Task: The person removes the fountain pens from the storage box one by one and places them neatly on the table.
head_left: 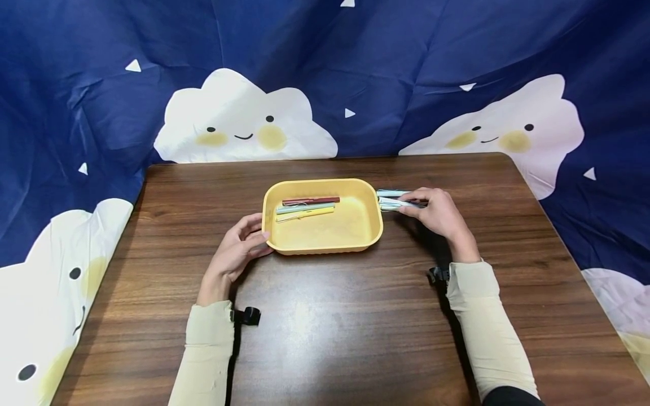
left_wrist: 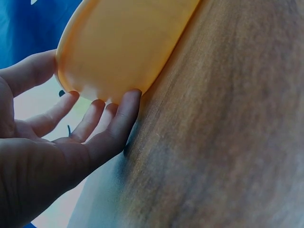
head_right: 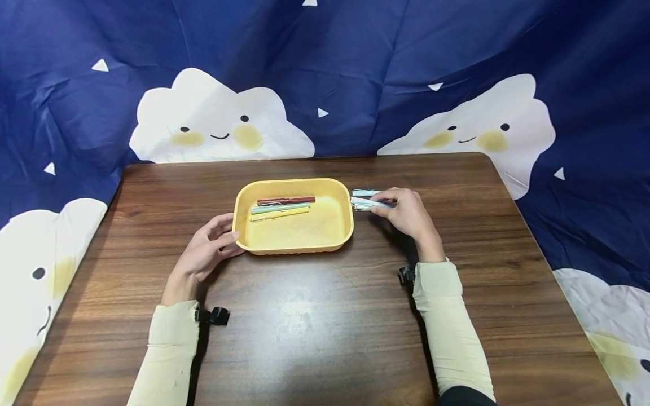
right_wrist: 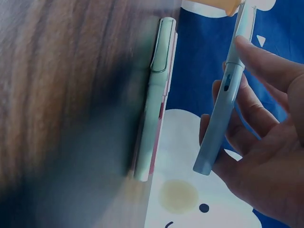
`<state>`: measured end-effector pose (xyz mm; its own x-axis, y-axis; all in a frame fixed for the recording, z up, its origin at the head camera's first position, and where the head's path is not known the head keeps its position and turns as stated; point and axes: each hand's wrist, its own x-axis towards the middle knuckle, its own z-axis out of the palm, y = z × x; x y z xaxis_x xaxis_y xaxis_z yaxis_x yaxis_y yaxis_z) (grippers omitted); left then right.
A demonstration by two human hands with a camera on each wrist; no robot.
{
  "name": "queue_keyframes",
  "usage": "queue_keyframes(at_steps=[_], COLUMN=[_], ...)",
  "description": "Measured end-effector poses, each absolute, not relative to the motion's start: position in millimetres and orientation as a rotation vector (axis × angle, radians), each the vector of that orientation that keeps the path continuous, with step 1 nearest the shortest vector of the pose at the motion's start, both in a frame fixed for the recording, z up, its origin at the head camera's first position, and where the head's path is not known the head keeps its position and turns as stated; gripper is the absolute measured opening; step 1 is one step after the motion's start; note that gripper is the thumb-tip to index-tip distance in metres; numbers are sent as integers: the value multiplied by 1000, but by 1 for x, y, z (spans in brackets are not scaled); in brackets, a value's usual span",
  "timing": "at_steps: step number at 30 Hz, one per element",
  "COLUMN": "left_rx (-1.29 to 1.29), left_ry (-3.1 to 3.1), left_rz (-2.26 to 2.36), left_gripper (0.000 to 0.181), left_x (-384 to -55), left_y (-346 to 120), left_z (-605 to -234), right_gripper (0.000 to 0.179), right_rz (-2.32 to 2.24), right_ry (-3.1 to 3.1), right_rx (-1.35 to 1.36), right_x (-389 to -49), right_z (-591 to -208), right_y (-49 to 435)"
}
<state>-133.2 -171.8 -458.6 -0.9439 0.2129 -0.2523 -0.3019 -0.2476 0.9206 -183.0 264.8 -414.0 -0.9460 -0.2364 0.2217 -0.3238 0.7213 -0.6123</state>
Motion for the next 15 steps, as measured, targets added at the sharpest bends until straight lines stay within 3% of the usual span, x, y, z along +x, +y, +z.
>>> queue_keyframes(at_steps=[15], left_rx=[-100], left_ry=[1677], left_rz=[2252], left_gripper=[59], left_x=[-133], left_y=[-172], left_z=[-458], right_gripper=[19], right_rz=[996], right_ry=[-2989], right_rx=[353], right_x=[-189], right_z=[-432], right_y=[273])
